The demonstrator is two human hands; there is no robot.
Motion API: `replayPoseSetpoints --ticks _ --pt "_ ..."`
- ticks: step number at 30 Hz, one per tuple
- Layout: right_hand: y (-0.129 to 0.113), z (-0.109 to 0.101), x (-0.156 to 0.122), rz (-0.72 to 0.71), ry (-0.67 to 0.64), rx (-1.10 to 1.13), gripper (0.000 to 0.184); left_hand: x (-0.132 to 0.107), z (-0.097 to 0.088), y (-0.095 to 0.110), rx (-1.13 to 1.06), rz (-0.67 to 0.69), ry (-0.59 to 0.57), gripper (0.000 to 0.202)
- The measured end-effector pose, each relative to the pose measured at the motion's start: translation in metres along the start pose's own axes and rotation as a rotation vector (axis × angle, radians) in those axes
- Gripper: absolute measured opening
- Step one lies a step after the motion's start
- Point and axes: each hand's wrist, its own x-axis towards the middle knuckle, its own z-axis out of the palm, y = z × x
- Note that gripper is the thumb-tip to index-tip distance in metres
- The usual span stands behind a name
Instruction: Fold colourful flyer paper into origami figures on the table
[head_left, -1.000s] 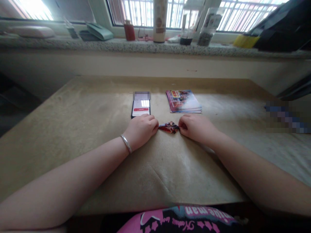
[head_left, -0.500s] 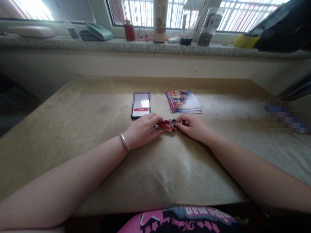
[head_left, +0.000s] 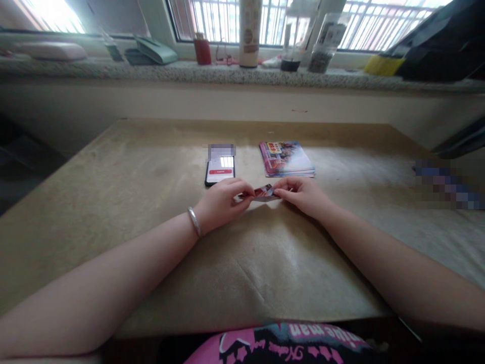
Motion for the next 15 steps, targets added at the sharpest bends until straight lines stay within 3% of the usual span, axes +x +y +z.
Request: replayPoseSetpoints --ticks 7,11,15 --pt "-0.0031 0.0028 -0.0044 0.004 -0.006 0.143 0.028 0.0012 0.0019 0.0035 -0.054 -0.107 0.053 0.010" --pt "-0.0039 0.0041 -0.0056 -0.089 -0.058 0.004 0.022 0.0003 0.0018 0.0013 0.017 -0.128 0.001 0.009" --pt "-0.0012 0.0076 -0.0036 -0.165 -0.004 -0.167 0.016 -0.0002 0.0018 0.0020 0.086 -0.154 -0.065 0.011"
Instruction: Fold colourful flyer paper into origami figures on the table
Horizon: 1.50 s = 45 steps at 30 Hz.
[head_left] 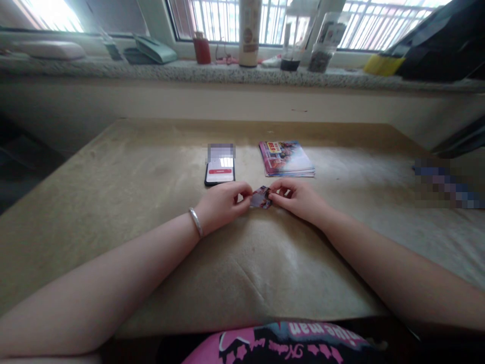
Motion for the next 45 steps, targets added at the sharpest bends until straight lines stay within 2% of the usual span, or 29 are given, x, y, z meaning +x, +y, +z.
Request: replayPoseSetpoints --ticks 7,11,15,24,35,45 --pt "0.009 0.004 0.006 -0.195 0.091 -0.255 0.006 0.003 0.006 0.000 0.095 0.033 0.021 0.014" --pt "0.009 0.004 0.006 -0.308 0.053 -0.391 0.009 0.003 0.009 -0.001 0.185 0.049 -0.018 0.014" --pt "0.005 0.002 0.004 -0.337 -0.007 -0.435 0.011 0.002 0.009 -0.001 0.233 0.057 -0.035 0.014" --pt "0.003 -0.010 0.004 -0.465 -0.132 -0.494 0.020 0.003 0.002 -0.009 0.264 0.317 -0.048 0.015" --pt "0.007 -0.016 0.002 -0.490 -0.188 -0.501 0.022 0.002 -0.006 -0.012 0.312 0.390 -0.106 0.022" --pt "0.004 -0.023 0.000 -0.456 -0.185 -0.661 0.023 0.002 -0.017 -0.017 0.358 0.489 -0.155 0.023"
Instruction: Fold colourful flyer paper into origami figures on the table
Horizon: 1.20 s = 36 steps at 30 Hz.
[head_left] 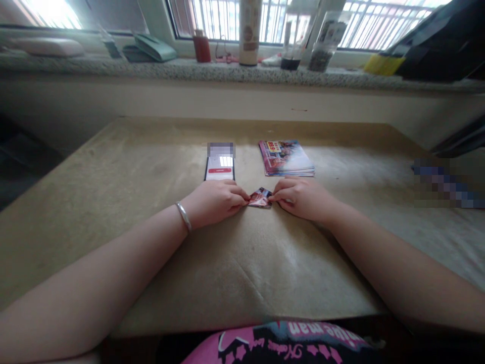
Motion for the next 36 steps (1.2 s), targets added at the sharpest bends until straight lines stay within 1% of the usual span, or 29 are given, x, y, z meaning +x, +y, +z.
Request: replayPoseSetpoints --ticks 5,11,16,19,23,28,30,33,36 --pt "0.002 0.000 -0.002 0.023 0.012 -0.006 0.023 -0.003 -0.003 -0.005 -0.025 0.019 -0.019 0.024" --pt "0.005 -0.001 -0.003 0.046 0.006 0.053 0.024 -0.005 -0.005 -0.007 -0.048 0.017 -0.015 0.024" --pt "0.006 -0.003 -0.003 0.078 -0.001 0.025 0.024 -0.003 -0.002 -0.006 -0.056 0.006 -0.003 0.020" --pt "0.005 -0.004 -0.003 0.122 -0.008 -0.027 0.024 -0.003 -0.001 -0.004 -0.061 -0.002 -0.018 0.019" --pt "0.005 -0.005 -0.003 0.139 -0.028 -0.068 0.024 -0.003 0.000 -0.001 -0.038 0.001 -0.021 0.018" --pt "0.004 -0.003 -0.003 0.176 0.004 -0.025 0.023 -0.002 0.004 0.000 0.034 0.005 0.020 0.021" --pt "0.002 -0.003 -0.002 0.136 0.034 -0.018 0.021 -0.001 0.006 -0.001 0.046 0.003 0.030 0.021" --pt "-0.003 -0.001 -0.001 0.002 0.077 0.022 0.021 0.000 0.009 -0.002 0.086 0.002 0.038 0.020" --pt "-0.007 0.000 0.001 -0.107 0.069 0.130 0.023 0.000 0.012 -0.004 0.133 -0.018 0.039 0.020"
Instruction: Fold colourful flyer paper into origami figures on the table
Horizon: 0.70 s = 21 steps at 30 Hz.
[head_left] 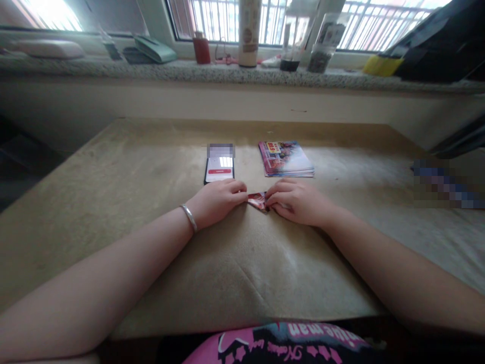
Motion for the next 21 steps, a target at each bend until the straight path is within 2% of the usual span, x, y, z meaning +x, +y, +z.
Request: replayPoseSetpoints --ticks 3,10,14,17,19,21 --pt "-0.002 0.002 0.001 -0.013 -0.018 0.072 0.023 -0.001 0.002 -0.001 -0.003 -0.019 0.007 0.022" --pt "-0.005 0.003 0.002 0.074 -0.055 -0.012 0.024 0.000 0.001 0.005 -0.118 -0.041 0.053 0.024" --pt "-0.001 0.003 0.002 0.072 0.002 0.097 0.020 0.001 0.000 0.009 -0.215 -0.032 0.036 0.028" --pt "0.001 0.001 0.002 0.075 -0.012 0.145 0.019 0.001 0.002 0.010 -0.297 0.018 -0.009 0.034" --pt "0.000 0.002 0.003 0.129 -0.020 0.144 0.020 0.001 0.004 0.011 -0.304 0.038 -0.035 0.038" --pt "-0.002 0.004 0.004 0.239 0.002 0.118 0.020 0.001 0.005 0.012 -0.272 0.027 -0.043 0.041"
